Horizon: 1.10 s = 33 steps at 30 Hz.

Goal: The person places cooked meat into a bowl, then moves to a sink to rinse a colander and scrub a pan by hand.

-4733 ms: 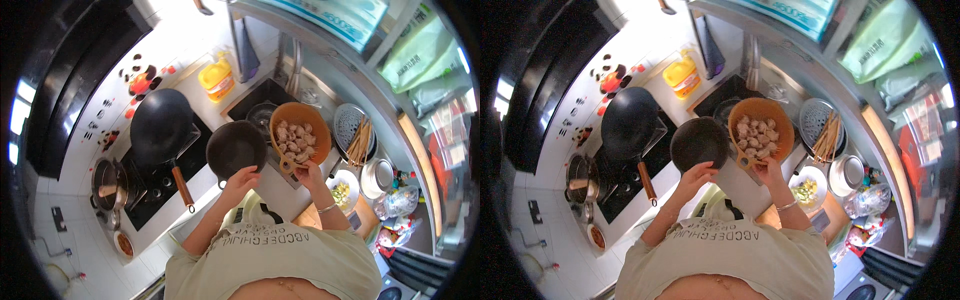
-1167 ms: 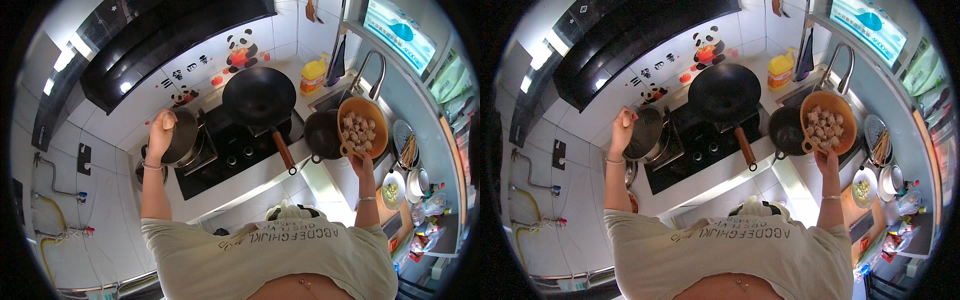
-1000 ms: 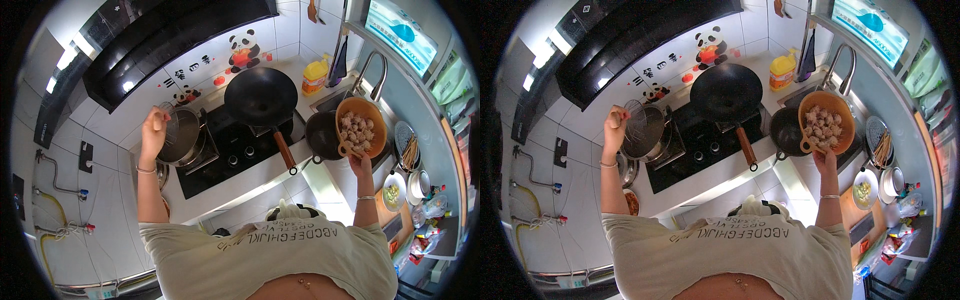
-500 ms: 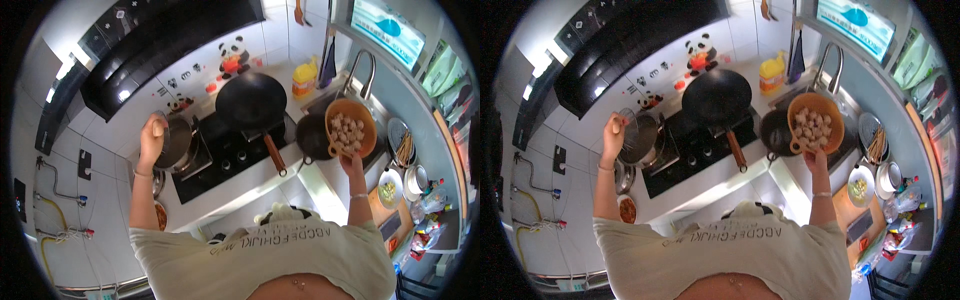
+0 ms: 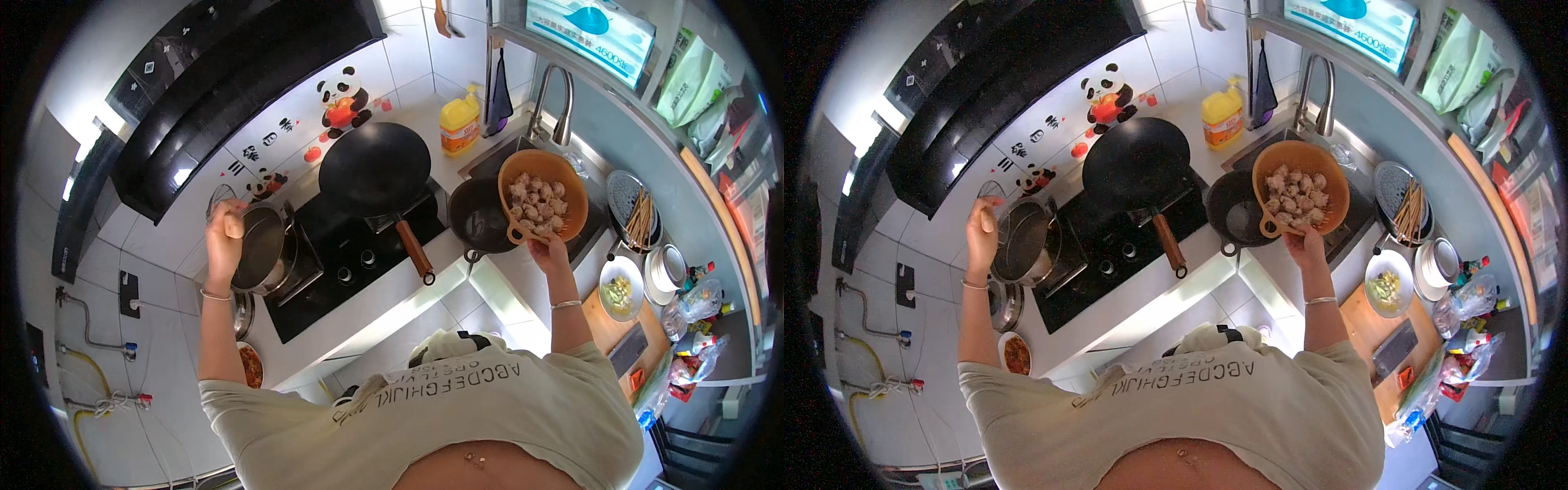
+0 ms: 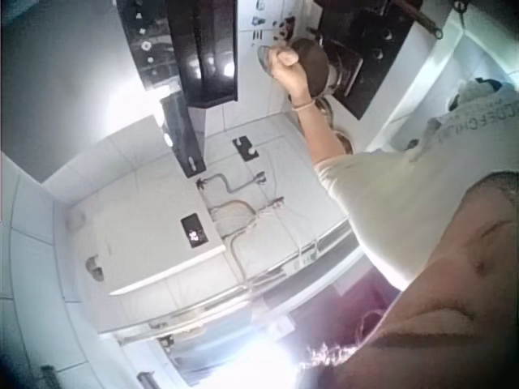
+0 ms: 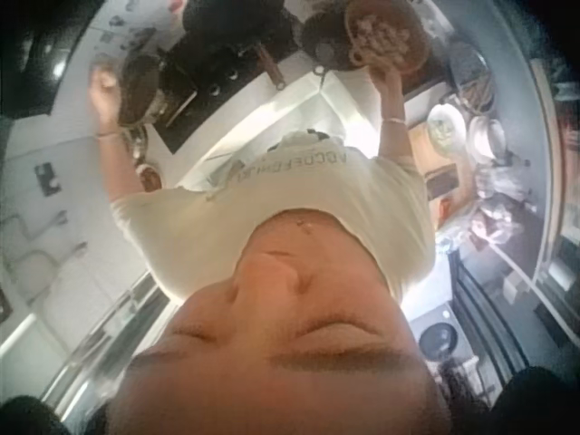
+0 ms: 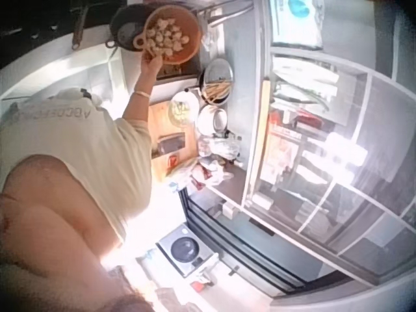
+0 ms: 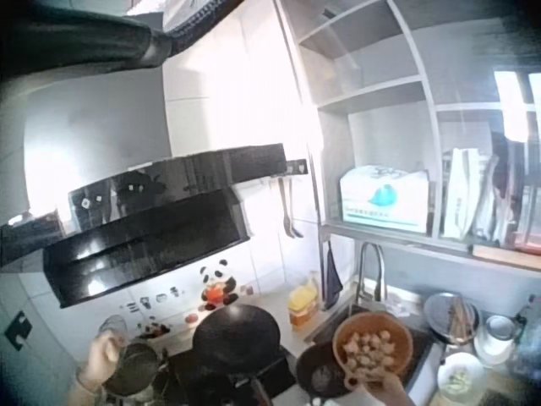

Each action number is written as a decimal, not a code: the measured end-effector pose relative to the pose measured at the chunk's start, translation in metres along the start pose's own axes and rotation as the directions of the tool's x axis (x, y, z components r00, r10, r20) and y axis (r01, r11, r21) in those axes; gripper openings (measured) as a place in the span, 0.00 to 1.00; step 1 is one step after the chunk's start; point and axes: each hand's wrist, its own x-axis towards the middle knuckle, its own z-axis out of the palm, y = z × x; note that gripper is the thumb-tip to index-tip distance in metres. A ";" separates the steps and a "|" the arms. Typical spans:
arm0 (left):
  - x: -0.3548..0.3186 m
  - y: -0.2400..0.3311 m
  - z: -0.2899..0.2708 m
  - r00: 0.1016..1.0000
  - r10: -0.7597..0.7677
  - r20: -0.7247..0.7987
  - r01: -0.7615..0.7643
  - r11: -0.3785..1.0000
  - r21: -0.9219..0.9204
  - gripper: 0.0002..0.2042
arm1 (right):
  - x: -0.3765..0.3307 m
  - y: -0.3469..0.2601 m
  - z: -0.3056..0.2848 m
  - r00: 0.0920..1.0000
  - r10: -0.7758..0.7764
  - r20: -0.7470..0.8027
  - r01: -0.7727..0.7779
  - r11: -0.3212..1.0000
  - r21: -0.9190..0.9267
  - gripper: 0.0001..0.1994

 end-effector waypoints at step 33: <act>-0.008 0.169 0.182 0.781 -0.609 -0.136 0.033 0.259 -0.965 0.15 | 0.008 -0.065 -0.037 0.992 0.123 0.040 -0.110 0.966 -0.233 0.15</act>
